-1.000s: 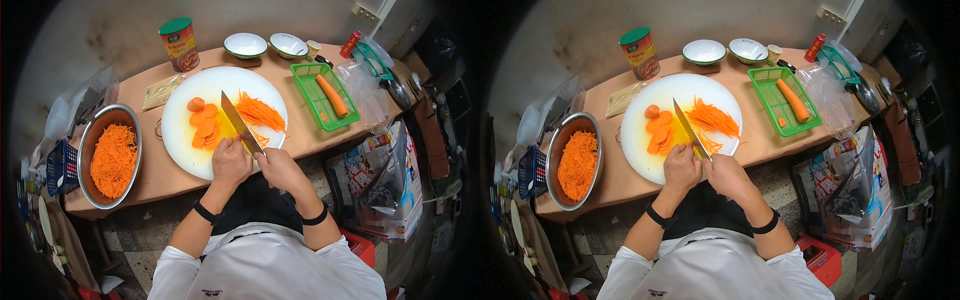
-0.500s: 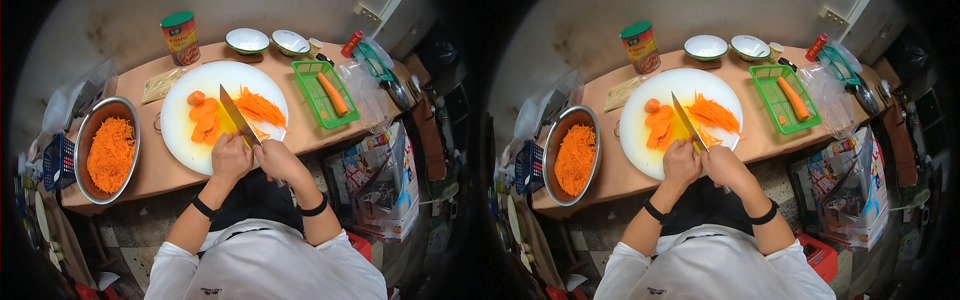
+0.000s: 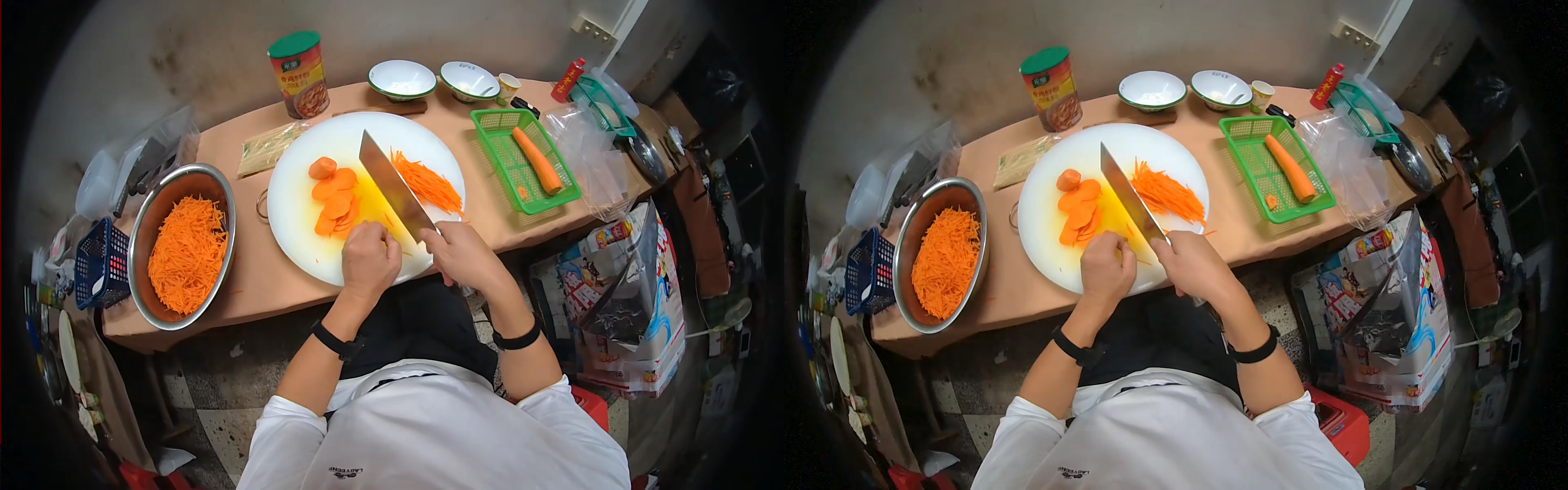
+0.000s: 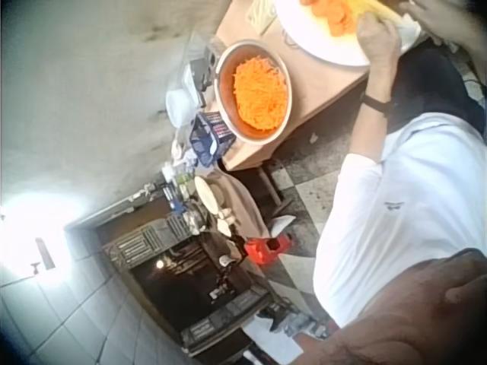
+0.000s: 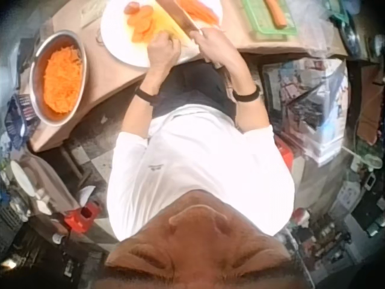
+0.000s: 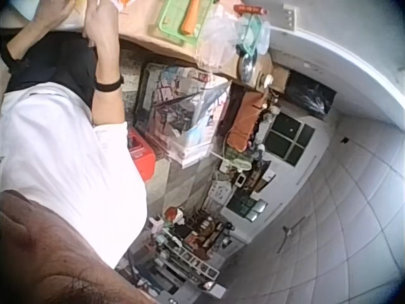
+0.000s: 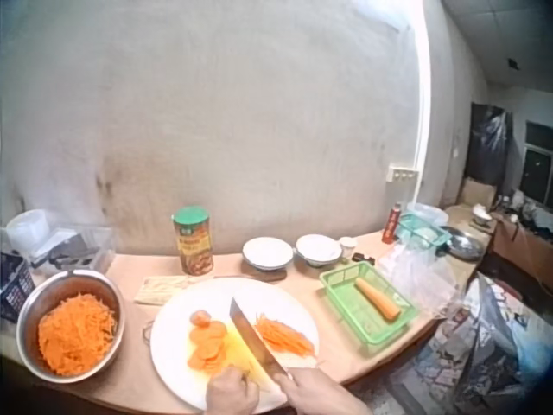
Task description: Slicing a carrot into rounds and julienning them on a cutting board using a cleaver.
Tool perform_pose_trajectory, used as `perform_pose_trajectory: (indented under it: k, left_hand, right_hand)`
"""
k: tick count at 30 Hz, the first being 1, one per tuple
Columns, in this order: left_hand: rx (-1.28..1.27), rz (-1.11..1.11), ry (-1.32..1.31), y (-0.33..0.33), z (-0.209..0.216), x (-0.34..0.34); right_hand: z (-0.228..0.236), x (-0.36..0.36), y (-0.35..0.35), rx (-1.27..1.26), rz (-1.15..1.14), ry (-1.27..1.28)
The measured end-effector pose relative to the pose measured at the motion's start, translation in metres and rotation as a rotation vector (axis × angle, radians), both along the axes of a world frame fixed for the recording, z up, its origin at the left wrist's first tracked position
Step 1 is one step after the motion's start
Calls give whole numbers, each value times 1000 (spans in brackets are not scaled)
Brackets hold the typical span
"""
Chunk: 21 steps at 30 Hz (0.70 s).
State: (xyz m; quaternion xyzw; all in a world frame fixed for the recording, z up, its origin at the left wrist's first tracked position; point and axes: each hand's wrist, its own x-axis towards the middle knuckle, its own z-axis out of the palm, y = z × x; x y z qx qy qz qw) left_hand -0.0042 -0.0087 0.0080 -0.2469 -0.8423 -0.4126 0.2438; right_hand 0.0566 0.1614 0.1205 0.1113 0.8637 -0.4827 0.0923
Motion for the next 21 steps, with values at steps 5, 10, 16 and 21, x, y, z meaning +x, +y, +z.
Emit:
perform_pose_trajectory:
  k: [5, 10, 16, 21]
  left_hand:
    - [224, 95, -30, -16, 0, -4]
    - [257, 124, -2, -43, -1, -5]
    - [383, 167, -139, -43, -9, -13]
    - [332, 141, -145, -41, -5, -11]
  right_hand:
    - [8, 30, 12, 28, 138, -78]
    - [9, 48, 25, 3, 213, -160]
    - [7, 50, 36, 28, 260, -253]
    - [0, 33, 61, 63, 261, -257]
